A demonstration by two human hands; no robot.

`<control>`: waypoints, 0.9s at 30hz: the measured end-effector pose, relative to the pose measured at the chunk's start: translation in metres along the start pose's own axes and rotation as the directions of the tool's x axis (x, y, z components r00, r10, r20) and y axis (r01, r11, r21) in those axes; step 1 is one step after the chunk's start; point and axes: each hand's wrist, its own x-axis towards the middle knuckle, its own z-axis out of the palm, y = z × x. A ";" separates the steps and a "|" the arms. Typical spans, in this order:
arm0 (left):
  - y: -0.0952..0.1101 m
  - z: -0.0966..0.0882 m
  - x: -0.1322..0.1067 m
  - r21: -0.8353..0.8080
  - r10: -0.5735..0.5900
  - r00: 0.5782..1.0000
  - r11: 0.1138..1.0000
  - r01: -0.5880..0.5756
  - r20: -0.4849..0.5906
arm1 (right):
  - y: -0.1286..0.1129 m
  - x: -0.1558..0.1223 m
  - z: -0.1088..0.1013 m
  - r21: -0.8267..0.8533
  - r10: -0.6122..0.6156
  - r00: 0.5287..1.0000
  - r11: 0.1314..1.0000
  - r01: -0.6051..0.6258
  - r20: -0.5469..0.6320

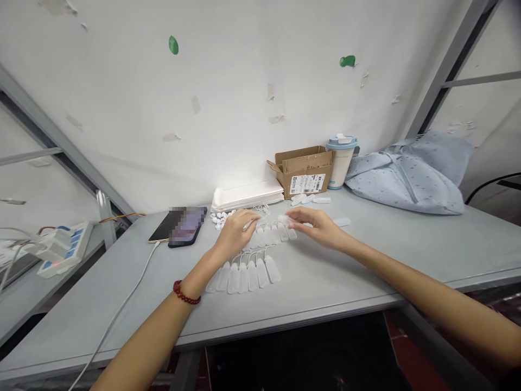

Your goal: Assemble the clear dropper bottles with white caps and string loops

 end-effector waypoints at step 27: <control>0.048 0.003 -0.007 -0.193 0.052 0.999 0.980 -0.052 -0.007 | -0.011 -0.012 0.018 0.243 0.023 0.975 0.967 -0.078 0.222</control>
